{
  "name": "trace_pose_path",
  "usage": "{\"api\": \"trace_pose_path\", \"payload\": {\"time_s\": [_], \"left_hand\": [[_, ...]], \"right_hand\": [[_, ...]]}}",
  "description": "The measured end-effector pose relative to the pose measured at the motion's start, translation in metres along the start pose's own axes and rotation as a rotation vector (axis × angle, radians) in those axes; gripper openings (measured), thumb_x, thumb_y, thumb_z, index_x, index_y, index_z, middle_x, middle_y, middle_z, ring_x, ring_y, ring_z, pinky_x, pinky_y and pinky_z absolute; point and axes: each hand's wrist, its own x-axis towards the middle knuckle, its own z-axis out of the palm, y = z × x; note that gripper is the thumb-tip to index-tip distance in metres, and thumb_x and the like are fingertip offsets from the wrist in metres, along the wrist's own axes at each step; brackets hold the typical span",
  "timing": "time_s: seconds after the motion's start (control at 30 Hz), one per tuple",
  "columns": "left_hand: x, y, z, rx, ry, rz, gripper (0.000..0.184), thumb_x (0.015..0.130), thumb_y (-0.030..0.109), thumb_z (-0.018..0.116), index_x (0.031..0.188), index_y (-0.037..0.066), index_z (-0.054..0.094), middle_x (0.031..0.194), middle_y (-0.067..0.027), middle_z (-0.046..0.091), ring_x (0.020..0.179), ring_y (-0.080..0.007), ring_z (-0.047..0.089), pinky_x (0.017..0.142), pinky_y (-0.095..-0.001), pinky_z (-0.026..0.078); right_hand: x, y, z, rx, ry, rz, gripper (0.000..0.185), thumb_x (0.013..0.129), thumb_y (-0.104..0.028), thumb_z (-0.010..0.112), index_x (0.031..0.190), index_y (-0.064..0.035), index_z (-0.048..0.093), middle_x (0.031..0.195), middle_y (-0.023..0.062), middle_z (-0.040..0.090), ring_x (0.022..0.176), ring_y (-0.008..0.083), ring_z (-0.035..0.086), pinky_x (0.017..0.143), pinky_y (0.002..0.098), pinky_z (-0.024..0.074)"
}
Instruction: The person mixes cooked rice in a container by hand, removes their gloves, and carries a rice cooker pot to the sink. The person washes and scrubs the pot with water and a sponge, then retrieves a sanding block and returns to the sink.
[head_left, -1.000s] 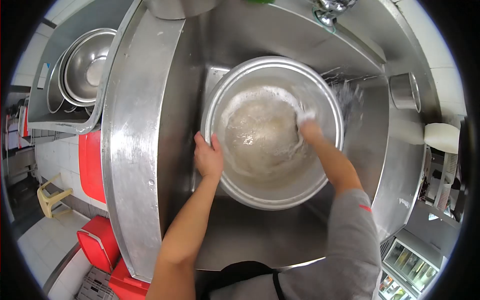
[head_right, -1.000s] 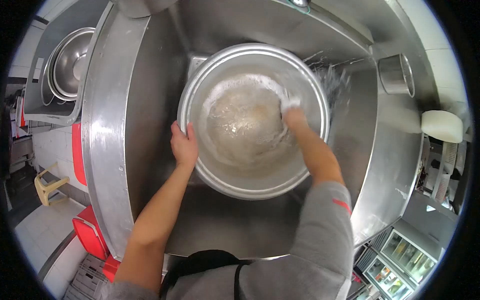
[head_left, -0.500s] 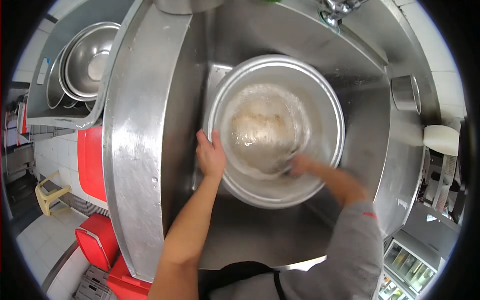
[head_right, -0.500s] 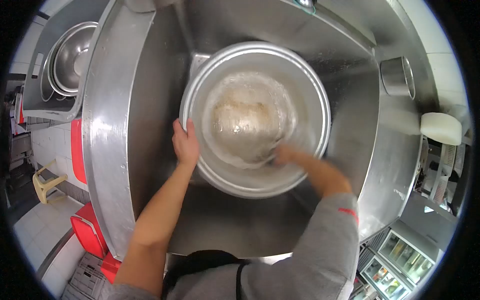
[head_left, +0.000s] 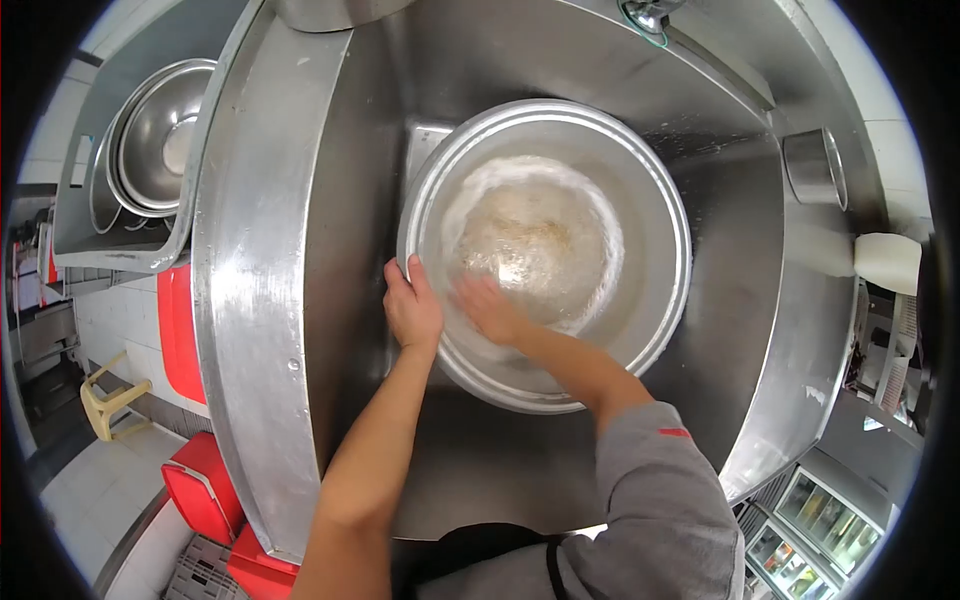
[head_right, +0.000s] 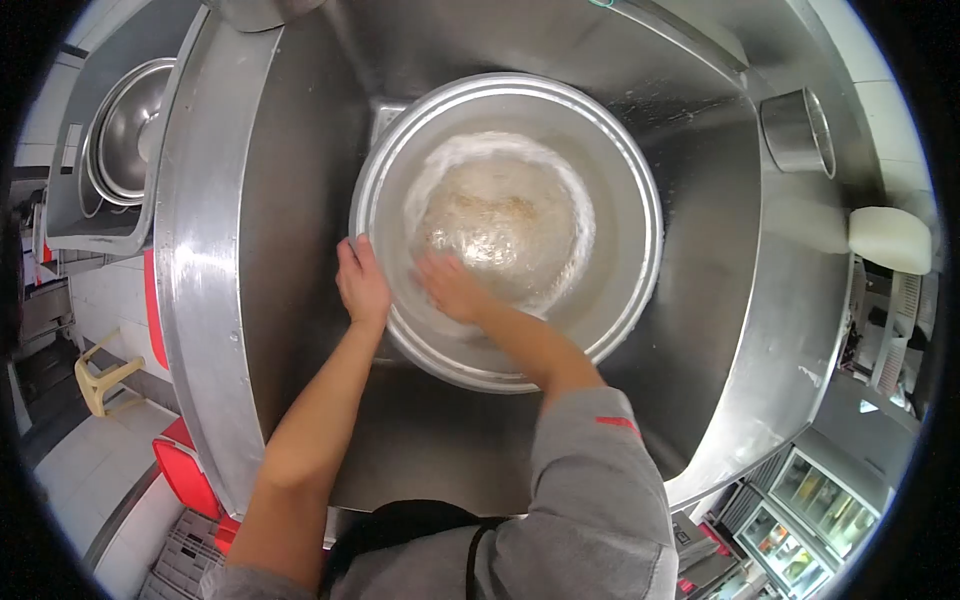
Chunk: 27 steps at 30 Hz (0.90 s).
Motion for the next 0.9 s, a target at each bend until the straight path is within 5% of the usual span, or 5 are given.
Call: {"api": "trace_pose_path", "payload": {"time_s": [0.13, 0.23, 0.37, 0.8, 0.9], "left_hand": [[-0.006, 0.006, -0.006, 0.029, -0.021, 0.010, 0.047, 0.088, 0.040, 0.039, 0.111, -0.001, 0.044, 0.091, -0.0267, 0.058, 0.087, -0.0436, 0.054, 0.074, -0.0465, 0.041], [-0.001, 0.003, -0.002, 0.030, -0.014, 0.008, 0.049, 0.088, 0.041, 0.039, 0.112, -0.001, 0.043, 0.091, -0.0265, 0.058, 0.087, -0.0437, 0.053, 0.074, -0.0463, 0.041], [0.000, -0.002, 0.000, -0.021, -0.007, 0.049, 0.050, 0.087, 0.041, 0.040, 0.112, -0.002, 0.043, 0.092, -0.0266, 0.058, 0.087, -0.0438, 0.053, 0.074, -0.0460, 0.041], [-0.004, -0.002, -0.002, 0.001, -0.011, 0.056, 0.046, 0.087, 0.037, 0.043, 0.110, -0.002, 0.044, 0.092, -0.0255, 0.058, 0.085, -0.0414, 0.055, 0.073, -0.0447, 0.041], [-0.002, 0.002, -0.001, 0.003, 0.011, 0.068, 0.045, 0.087, 0.037, 0.044, 0.110, -0.002, 0.044, 0.092, -0.0250, 0.058, 0.086, -0.0414, 0.055, 0.073, -0.0445, 0.041]], "right_hand": [[-0.076, 0.079, -0.033, 0.069, -0.381, 0.391, 0.046, 0.080, -0.012, 0.045, 0.124, -0.0006, 0.039, 0.124, 0.0206, 0.041, 0.116, 0.0311, 0.038, 0.097, 0.0407, 0.0304], [-0.097, 0.153, -0.044, -0.150, 0.237, 0.851, 0.055, 0.076, -0.010, 0.047, 0.127, 0.0046, 0.030, 0.126, 0.0301, 0.033, 0.114, 0.0382, 0.037, 0.096, 0.0423, 0.0307], [-0.113, 0.104, -0.030, -0.070, 0.001, 1.044, 0.062, 0.078, -0.014, 0.047, 0.130, 0.0060, 0.021, 0.130, 0.0323, 0.027, 0.120, 0.0393, 0.031, 0.098, 0.0441, 0.0289], [-0.126, 0.083, -0.026, -0.302, -0.500, 0.817, 0.068, 0.073, -0.008, 0.047, 0.130, 0.0127, 0.015, 0.133, 0.0335, 0.018, 0.124, 0.0430, 0.022, 0.103, 0.0448, 0.0204], [-0.118, 0.118, -0.044, -0.117, -0.226, 0.887, 0.074, 0.069, -0.007, 0.052, 0.130, 0.0124, 0.015, 0.133, 0.0347, 0.017, 0.125, 0.0428, 0.021, 0.104, 0.0397, 0.0193]]}}
